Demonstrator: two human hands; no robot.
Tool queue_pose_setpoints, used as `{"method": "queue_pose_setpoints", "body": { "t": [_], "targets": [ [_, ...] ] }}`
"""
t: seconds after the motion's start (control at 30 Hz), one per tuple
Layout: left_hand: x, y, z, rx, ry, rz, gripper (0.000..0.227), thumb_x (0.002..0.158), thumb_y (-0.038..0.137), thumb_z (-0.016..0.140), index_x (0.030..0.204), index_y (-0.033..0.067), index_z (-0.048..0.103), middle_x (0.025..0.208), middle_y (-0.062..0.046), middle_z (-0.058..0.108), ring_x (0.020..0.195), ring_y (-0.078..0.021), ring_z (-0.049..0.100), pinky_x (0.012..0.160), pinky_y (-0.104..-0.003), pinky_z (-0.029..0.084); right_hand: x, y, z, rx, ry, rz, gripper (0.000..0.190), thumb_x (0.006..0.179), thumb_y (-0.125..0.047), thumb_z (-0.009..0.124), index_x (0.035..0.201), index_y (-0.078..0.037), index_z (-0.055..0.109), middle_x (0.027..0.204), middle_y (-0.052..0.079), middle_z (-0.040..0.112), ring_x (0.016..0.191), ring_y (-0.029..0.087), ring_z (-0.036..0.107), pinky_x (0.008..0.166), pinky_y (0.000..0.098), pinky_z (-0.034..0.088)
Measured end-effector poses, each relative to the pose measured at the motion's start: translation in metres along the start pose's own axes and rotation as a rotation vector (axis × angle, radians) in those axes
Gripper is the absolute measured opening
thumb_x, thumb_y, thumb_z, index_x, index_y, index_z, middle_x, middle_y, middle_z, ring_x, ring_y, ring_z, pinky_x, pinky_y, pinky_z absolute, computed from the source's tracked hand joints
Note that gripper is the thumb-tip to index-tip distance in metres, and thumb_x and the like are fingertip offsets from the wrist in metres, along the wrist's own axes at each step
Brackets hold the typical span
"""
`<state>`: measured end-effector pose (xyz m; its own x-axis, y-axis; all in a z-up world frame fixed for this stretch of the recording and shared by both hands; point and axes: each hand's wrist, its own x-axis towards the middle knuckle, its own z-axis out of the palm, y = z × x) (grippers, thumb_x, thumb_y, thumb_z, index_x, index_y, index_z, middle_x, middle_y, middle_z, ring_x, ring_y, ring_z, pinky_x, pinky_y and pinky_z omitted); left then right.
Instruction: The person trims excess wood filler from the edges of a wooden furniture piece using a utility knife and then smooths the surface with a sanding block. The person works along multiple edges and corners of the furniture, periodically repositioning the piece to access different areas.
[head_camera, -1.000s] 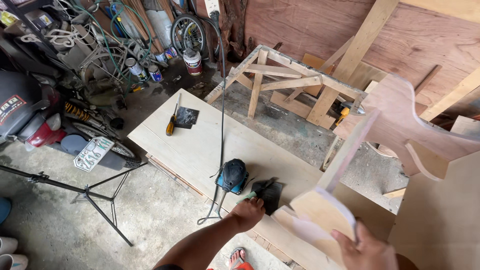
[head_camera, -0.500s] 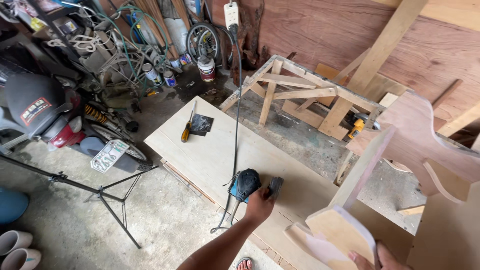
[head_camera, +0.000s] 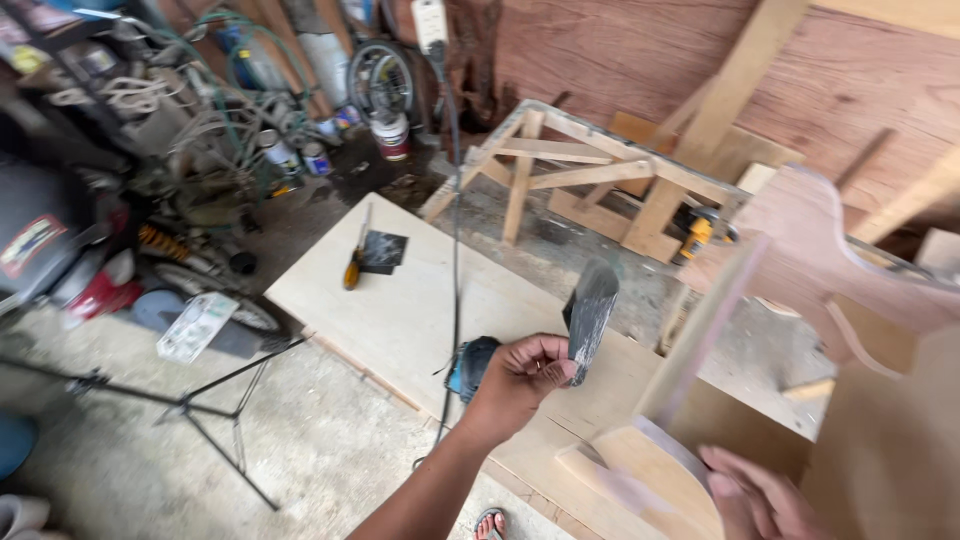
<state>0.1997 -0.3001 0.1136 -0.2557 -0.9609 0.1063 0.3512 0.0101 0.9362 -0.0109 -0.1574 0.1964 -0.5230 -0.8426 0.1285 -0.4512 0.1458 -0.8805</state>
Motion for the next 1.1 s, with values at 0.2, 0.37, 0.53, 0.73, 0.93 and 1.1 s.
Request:
{"method": "queue_pose_setpoints", "body": {
  "t": [0.2, 0.37, 0.53, 0.73, 0.93, 1.1],
  "targets": [
    [0.019, 0.023, 0.048, 0.003, -0.146, -0.034, 0.021, 0.09, 0.01, 0.077, 0.11, 0.0022, 0.074, 0.095, -0.005, 0.075, 0.085, -0.0109, 0.068, 0.079, -0.027, 0.06, 0.019, 0.007, 0.001, 0.244, -0.032, -0.019, 0.019, 0.09, -0.007, 0.07, 0.104, 0.0, 0.08, 0.099, 0.015, 0.086, 0.092, 0.014, 0.079, 0.087, 0.0268, 0.065],
    [0.011, 0.051, 0.094, 0.221, -0.277, -0.021, 0.023, 0.092, 0.009, 0.073, 0.114, 0.0037, 0.076, 0.101, -0.003, 0.078, 0.09, -0.009, 0.069, 0.082, -0.025, 0.06, 0.016, 0.014, -0.03, 0.218, -0.012, -0.1, 0.022, 0.09, -0.01, 0.072, 0.11, -0.005, 0.078, 0.104, 0.008, 0.085, 0.098, 0.013, 0.082, 0.091, 0.0231, 0.061],
    [0.004, 0.065, 0.148, 0.637, -0.523, 0.498, 0.019, 0.098, 0.006, 0.06, 0.111, 0.0102, 0.073, 0.097, -0.005, 0.072, 0.084, -0.0204, 0.07, 0.076, -0.03, 0.054, 0.028, 0.011, -0.099, -0.167, 0.228, -0.481, 0.062, 0.085, -0.023, 0.077, 0.14, -0.006, 0.056, 0.143, 0.014, 0.059, 0.123, 0.022, 0.064, 0.106, 0.0375, 0.057],
    [-0.003, 0.066, 0.238, 0.771, -0.747, 0.732, 0.022, 0.093, -0.005, 0.061, 0.106, 0.01, 0.07, 0.095, -0.004, 0.063, 0.091, -0.0268, 0.06, 0.079, -0.04, 0.05, 0.031, 0.026, -0.21, -0.234, -0.059, -0.723, 0.013, 0.08, -0.014, 0.083, 0.085, -0.005, 0.075, 0.086, 0.0, 0.078, 0.115, 0.026, 0.068, 0.099, 0.0388, 0.052],
    [-0.028, 0.042, 0.301, 0.818, -0.916, 0.698, 0.035, 0.083, -0.011, 0.06, 0.106, 0.0117, 0.073, 0.096, -0.004, 0.062, 0.091, -0.0258, 0.055, 0.073, -0.04, 0.048, -0.006, 0.057, -0.253, -0.565, 0.064, -0.774, 0.032, 0.091, -0.027, 0.073, 0.122, -0.019, 0.075, 0.14, -0.001, 0.062, 0.133, 0.031, 0.057, 0.113, 0.0487, 0.041],
    [-0.052, -0.008, 0.338, 0.597, -0.742, 0.968, 0.04, 0.089, -0.008, 0.069, 0.123, 0.0123, 0.069, 0.113, -0.007, 0.06, 0.105, -0.0303, 0.054, 0.092, -0.044, 0.05, -0.02, 0.1, -0.288, -0.9, 0.22, -0.923, 0.052, 0.098, 0.011, 0.059, 0.135, -0.024, 0.068, 0.134, -0.003, 0.072, 0.136, 0.023, 0.06, 0.124, 0.0422, 0.021]
  ]
}}
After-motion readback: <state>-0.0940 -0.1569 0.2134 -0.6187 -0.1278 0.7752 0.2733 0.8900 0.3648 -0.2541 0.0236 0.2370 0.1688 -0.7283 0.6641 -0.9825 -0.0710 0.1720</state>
